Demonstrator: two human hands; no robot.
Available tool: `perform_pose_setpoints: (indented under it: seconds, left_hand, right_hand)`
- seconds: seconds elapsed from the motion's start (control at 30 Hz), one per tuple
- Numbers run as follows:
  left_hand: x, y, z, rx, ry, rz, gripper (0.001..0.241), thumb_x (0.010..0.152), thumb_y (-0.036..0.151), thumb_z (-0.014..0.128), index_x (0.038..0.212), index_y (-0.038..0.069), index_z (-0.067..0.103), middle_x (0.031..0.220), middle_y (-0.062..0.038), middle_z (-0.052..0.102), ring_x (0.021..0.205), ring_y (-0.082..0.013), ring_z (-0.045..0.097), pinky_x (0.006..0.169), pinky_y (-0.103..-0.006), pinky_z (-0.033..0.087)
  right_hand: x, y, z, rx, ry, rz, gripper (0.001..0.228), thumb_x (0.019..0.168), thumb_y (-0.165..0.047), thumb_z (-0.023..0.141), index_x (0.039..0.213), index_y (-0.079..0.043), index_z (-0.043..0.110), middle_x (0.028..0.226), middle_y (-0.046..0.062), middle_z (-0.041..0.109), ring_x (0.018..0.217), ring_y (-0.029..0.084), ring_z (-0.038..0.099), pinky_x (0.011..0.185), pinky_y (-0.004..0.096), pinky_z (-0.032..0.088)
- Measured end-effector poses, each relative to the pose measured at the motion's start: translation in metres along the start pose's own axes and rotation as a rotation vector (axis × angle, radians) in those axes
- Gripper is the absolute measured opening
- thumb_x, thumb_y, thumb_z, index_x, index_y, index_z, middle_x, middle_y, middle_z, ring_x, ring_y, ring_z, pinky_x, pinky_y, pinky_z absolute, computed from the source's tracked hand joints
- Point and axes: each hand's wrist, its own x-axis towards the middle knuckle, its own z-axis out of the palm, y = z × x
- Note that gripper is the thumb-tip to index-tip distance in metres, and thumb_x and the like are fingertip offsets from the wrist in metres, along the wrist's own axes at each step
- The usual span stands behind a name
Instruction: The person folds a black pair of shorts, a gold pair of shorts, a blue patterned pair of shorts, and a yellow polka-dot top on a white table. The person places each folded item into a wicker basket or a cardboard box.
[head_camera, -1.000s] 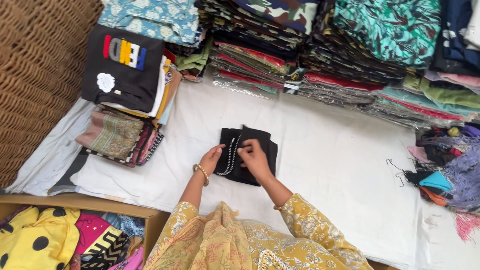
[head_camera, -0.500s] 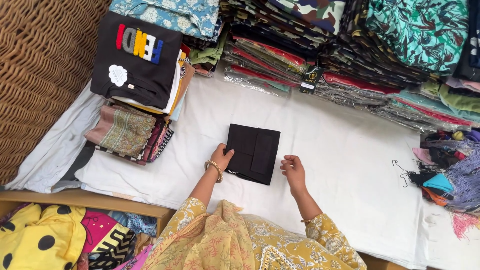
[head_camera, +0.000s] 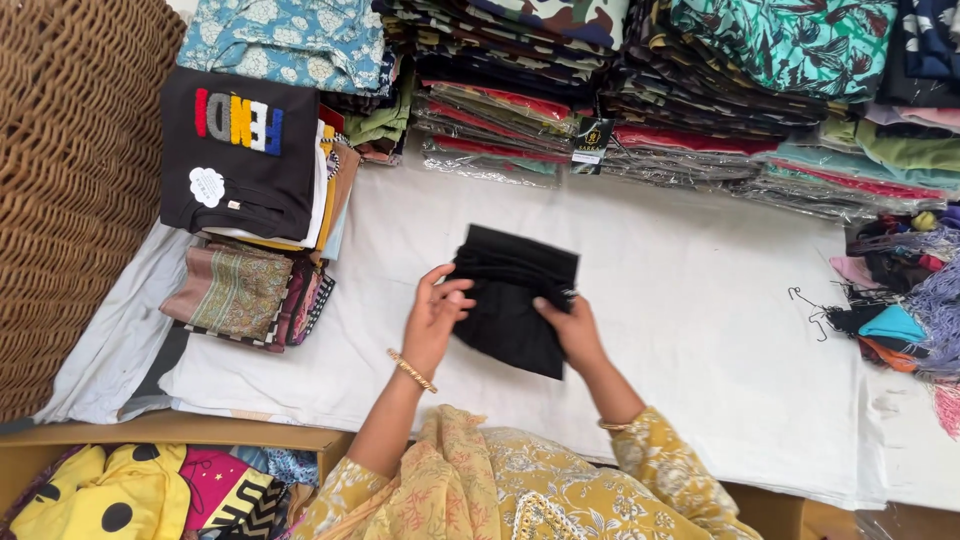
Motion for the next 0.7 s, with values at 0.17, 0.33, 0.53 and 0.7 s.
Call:
perform_pose_setpoints:
  seconds: [0.17, 0.33, 0.53, 0.7]
  left_hand:
    - [0.013, -0.054, -0.043, 0.28, 0.215, 0.1, 0.029, 0.102, 0.016, 0.056, 0.131, 0.01, 0.057, 0.124, -0.006, 0.071, 0.1, -0.0143, 0.07, 0.088, -0.0295, 0.057]
    - [0.026, -0.155, -0.051, 0.27, 0.242, -0.349, 0.021, 0.098, 0.015, 0.061, 0.118, 0.011, 0.066, 0.114, -0.006, 0.072, 0.099, -0.0181, 0.071, 0.081, -0.0318, 0.058]
    - [0.024, -0.254, -0.014, -0.056, 0.029, -0.605, 0.036, 0.094, 0.023, 0.07, 0.127, 0.009, 0.061, 0.116, -0.008, 0.072, 0.106, -0.0205, 0.07, 0.091, -0.0352, 0.059]
    - [-0.005, -0.182, 0.036, -0.287, 0.057, -0.314, 0.048, 0.095, 0.027, 0.068, 0.138, 0.015, 0.05, 0.123, -0.003, 0.066, 0.113, -0.018, 0.065, 0.097, -0.0362, 0.055]
  right_hand:
    - [0.001, -0.01, -0.041, 0.403, -0.111, 0.397, 0.039, 0.096, -0.023, 0.066, 0.129, -0.004, 0.058, 0.121, 0.007, 0.071, 0.107, 0.015, 0.07, 0.095, 0.032, 0.056]
    - [0.008, 0.07, -0.061, 0.561, -0.068, 0.533, 0.045, 0.101, -0.034, 0.06, 0.13, 0.001, 0.058, 0.118, 0.014, 0.068, 0.104, 0.024, 0.066, 0.09, 0.041, 0.056]
    - [0.006, 0.062, -0.041, 0.447, -0.06, 0.441, 0.042, 0.096, -0.016, 0.064, 0.136, -0.004, 0.054, 0.129, 0.01, 0.066, 0.116, 0.022, 0.064, 0.098, 0.036, 0.055]
    - [-0.007, 0.053, -0.005, 0.54, -0.063, 0.367, 0.051, 0.089, -0.002, 0.066, 0.138, -0.003, 0.049, 0.129, 0.013, 0.064, 0.116, 0.027, 0.065, 0.097, 0.04, 0.057]
